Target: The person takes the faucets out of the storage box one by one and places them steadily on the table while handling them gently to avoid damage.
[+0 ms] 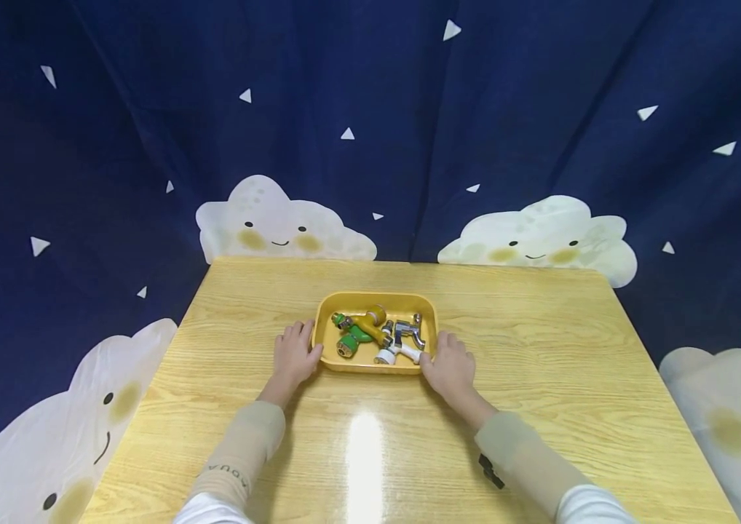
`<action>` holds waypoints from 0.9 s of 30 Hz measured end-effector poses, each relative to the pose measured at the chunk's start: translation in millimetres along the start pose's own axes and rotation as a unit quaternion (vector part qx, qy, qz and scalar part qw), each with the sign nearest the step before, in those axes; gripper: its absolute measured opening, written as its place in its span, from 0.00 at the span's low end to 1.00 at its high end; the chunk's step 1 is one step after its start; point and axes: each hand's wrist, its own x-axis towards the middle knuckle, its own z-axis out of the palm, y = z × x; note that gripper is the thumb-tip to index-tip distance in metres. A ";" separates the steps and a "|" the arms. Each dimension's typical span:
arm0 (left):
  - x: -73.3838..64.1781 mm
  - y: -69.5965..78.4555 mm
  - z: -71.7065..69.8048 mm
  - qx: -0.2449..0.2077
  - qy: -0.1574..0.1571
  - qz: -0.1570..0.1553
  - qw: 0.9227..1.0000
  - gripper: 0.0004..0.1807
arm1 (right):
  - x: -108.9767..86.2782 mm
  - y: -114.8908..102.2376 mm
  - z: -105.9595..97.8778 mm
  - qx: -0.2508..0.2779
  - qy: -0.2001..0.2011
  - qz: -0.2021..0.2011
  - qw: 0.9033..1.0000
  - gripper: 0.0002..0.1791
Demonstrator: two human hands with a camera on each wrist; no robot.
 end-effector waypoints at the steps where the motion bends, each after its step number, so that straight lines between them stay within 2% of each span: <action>1: -0.1 -1.6 -0.5 0.001 0.001 0.001 1.000 0.31 | -0.1 -1.5 0.4 0.001 0.001 -0.001 1.000 0.21; 19: -7.1 -32.4 -13.8 -0.005 0.002 0.011 1.000 0.30 | -6.1 -32.7 6.6 0.026 -0.012 0.001 1.000 0.23; 27: -9.6 -38.1 -18.8 -0.007 -0.011 -0.004 1.000 0.30 | -7.1 -41.4 8.9 0.029 -0.017 -0.005 0.999 0.24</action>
